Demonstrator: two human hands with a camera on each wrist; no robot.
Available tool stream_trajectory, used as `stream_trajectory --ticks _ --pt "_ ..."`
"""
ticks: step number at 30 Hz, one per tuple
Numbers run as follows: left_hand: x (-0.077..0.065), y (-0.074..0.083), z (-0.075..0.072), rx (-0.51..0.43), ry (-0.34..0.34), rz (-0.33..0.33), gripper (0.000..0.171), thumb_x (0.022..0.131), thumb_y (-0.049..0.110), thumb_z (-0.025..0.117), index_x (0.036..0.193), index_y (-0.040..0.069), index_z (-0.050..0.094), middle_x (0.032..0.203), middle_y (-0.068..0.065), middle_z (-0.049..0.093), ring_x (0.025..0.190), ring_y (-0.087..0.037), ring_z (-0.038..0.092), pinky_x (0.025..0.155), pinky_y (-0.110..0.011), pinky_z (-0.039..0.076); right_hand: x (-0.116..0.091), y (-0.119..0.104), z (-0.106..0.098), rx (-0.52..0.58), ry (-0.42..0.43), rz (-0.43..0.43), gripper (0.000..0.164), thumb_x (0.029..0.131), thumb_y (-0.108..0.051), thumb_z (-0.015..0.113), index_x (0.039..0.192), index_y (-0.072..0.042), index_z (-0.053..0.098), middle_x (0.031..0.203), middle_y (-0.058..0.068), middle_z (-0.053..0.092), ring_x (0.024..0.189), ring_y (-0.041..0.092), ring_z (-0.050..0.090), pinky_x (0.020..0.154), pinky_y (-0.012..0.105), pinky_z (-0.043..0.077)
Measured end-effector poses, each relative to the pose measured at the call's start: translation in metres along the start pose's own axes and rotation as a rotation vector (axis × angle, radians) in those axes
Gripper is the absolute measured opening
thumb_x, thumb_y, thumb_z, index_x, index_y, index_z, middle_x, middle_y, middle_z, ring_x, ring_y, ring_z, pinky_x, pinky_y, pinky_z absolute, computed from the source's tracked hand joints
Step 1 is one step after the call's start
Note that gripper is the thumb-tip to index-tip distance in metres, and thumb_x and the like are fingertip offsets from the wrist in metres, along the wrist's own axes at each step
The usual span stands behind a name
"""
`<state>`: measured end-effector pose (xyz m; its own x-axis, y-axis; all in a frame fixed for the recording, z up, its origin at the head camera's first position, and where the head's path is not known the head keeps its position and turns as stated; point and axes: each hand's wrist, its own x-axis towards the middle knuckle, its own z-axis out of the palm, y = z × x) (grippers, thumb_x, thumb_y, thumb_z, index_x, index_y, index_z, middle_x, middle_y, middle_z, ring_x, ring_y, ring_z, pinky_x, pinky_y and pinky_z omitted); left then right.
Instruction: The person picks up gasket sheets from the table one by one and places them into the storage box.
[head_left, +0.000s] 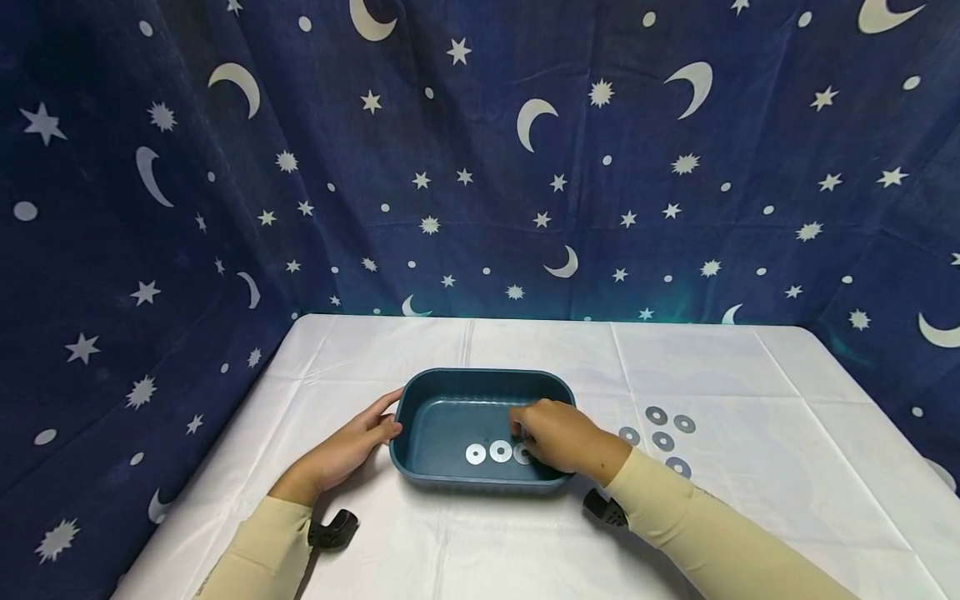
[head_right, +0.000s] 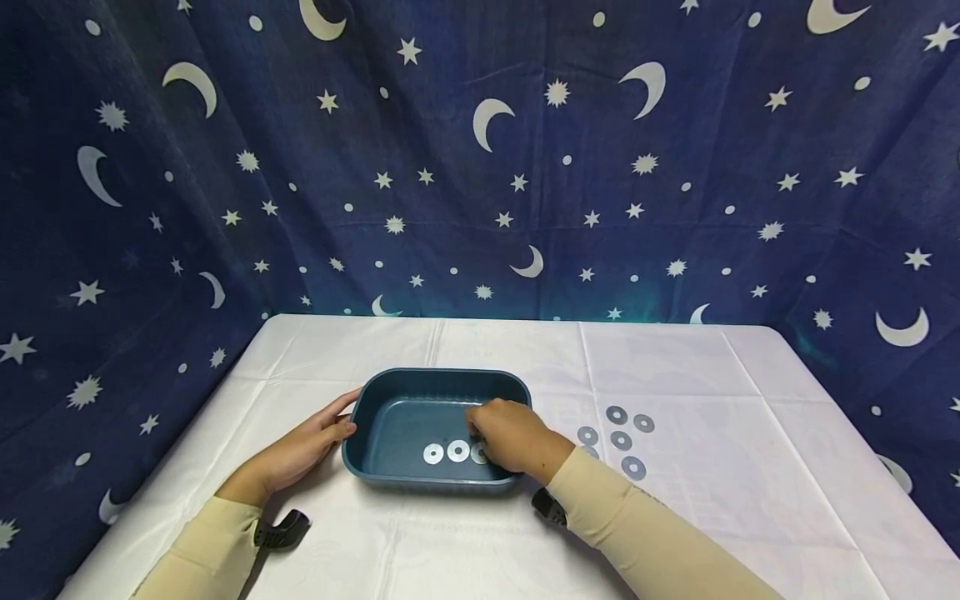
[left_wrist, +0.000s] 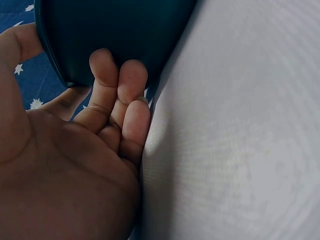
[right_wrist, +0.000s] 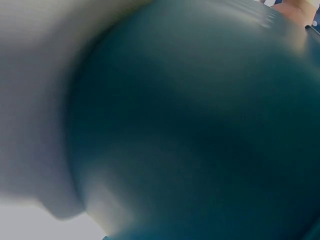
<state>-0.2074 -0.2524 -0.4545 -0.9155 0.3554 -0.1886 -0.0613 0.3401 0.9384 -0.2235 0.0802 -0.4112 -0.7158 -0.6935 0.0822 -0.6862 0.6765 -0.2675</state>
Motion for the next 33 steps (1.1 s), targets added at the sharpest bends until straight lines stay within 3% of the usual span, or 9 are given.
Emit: stream_trajectory --ticks 3,5,9,14,19,23,29,33 --pt "0.000 0.000 0.000 -0.002 -0.003 0.002 0.062 0.103 0.033 0.054 0.158 0.025 0.026 0.115 -0.010 0.050 0.115 -0.025 0.045 0.110 -0.047 0.026 -0.005 0.001 0.001 0.011 0.044 -0.010 0.011 0.087 -0.005 0.074 0.096 -0.011 0.070 0.091 0.001 0.071 0.081 0.011 0.062 0.072 0.031 0.054" --pt "0.000 0.001 0.000 -0.004 -0.003 0.004 0.062 0.103 0.033 0.054 0.158 0.025 0.025 0.126 -0.012 0.052 0.121 -0.025 0.044 0.112 -0.049 0.024 -0.010 0.001 0.000 0.036 0.078 -0.001 0.011 0.089 -0.008 0.073 0.099 -0.011 0.070 0.093 0.000 0.069 0.087 0.013 0.063 0.077 0.034 0.054" --pt "0.000 0.002 0.000 -0.013 -0.004 0.009 0.063 0.103 0.031 0.053 0.159 0.025 0.025 0.144 -0.016 0.047 0.131 -0.027 0.041 0.115 -0.050 0.021 -0.022 -0.003 -0.002 0.148 0.147 0.071 0.014 0.093 -0.013 0.069 0.107 -0.014 0.071 0.102 -0.004 0.067 0.101 0.016 0.062 0.087 0.039 0.053" --pt "-0.001 0.002 0.000 -0.003 0.001 0.011 0.062 0.103 0.030 0.053 0.158 0.024 0.026 0.127 -0.012 0.053 0.119 -0.023 0.046 0.109 -0.041 0.028 -0.040 -0.010 -0.005 0.297 0.300 0.135 0.018 0.092 -0.011 0.070 0.108 -0.020 0.070 0.108 -0.010 0.066 0.108 0.014 0.061 0.091 0.041 0.052" --pt "0.000 0.001 0.001 -0.004 -0.010 0.025 0.062 0.103 0.030 0.053 0.158 0.022 0.026 0.114 -0.006 0.051 0.113 -0.021 0.046 0.105 -0.038 0.029 -0.060 -0.008 -0.010 0.384 0.460 0.166 0.025 0.088 -0.004 0.073 0.102 -0.024 0.069 0.102 -0.012 0.065 0.092 0.013 0.060 0.079 0.034 0.052" --pt "0.001 0.000 0.001 -0.001 -0.006 0.029 0.062 0.104 0.030 0.053 0.158 0.022 0.026 0.113 -0.007 0.052 0.113 -0.021 0.048 0.105 -0.038 0.030 -0.073 0.003 -0.013 0.413 0.537 0.189 0.023 0.087 0.001 0.072 0.100 -0.019 0.070 0.093 -0.006 0.066 0.081 0.007 0.055 0.069 0.026 0.049" --pt "-0.001 -0.002 0.000 0.016 -0.009 0.010 0.062 0.105 0.032 0.051 0.159 0.023 0.022 0.133 -0.014 0.055 0.116 -0.020 0.050 0.109 -0.043 0.028 -0.082 0.024 -0.015 0.358 0.547 0.260 0.019 0.087 0.002 0.071 0.099 -0.013 0.071 0.078 -0.005 0.060 0.063 0.002 0.047 0.058 0.022 0.043" --pt "-0.001 0.000 -0.001 0.027 -0.009 0.002 0.063 0.105 0.032 0.050 0.160 0.022 0.021 0.130 -0.015 0.055 0.116 -0.021 0.050 0.110 -0.044 0.028 -0.085 0.038 -0.017 0.353 0.499 0.319 0.019 0.087 0.001 0.070 0.099 -0.014 0.070 0.076 -0.005 0.061 0.061 0.003 0.048 0.058 0.022 0.043"
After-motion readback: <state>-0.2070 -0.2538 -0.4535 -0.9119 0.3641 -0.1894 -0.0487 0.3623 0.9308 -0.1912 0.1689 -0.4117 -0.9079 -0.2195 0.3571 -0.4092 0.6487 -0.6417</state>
